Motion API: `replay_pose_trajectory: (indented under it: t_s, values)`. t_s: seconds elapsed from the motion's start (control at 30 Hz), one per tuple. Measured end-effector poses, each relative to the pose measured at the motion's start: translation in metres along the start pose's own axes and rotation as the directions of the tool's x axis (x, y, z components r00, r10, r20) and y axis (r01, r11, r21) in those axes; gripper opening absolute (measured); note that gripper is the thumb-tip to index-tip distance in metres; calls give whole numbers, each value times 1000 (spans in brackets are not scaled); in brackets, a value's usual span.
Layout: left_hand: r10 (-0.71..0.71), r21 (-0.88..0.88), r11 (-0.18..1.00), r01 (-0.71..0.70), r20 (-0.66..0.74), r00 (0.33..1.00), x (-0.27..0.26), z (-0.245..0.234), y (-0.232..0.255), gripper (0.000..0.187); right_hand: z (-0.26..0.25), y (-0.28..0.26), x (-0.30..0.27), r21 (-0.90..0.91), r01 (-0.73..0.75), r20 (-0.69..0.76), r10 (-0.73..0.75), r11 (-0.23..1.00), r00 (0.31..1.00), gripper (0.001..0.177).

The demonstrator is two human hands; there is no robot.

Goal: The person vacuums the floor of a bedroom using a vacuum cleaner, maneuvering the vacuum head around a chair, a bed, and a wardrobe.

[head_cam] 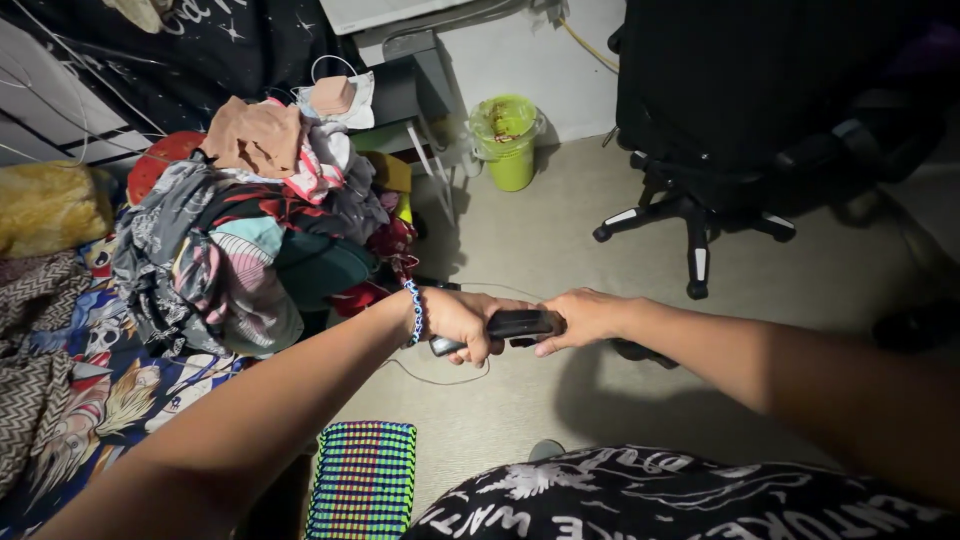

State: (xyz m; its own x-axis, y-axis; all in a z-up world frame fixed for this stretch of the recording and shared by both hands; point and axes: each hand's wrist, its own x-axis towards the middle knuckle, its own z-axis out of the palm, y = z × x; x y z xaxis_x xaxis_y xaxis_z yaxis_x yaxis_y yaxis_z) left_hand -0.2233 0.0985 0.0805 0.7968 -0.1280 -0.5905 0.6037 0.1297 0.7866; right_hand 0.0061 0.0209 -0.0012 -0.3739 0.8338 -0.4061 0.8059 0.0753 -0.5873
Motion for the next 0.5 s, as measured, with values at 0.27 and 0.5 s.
replay_pose_trajectory:
  t_s: [0.27, 0.5]
  values:
    - [30, 230, 972, -54, 107, 994, 79, -24, 3, 107, 10, 67, -21, -45, -174, -83, 170, 984, 982, 61]
    - [46, 358, 932, -56, 36, 998, 174, -4, 21, 111, 26, 158, -59, -28, -370, -205, 357, 928, 911, 56]
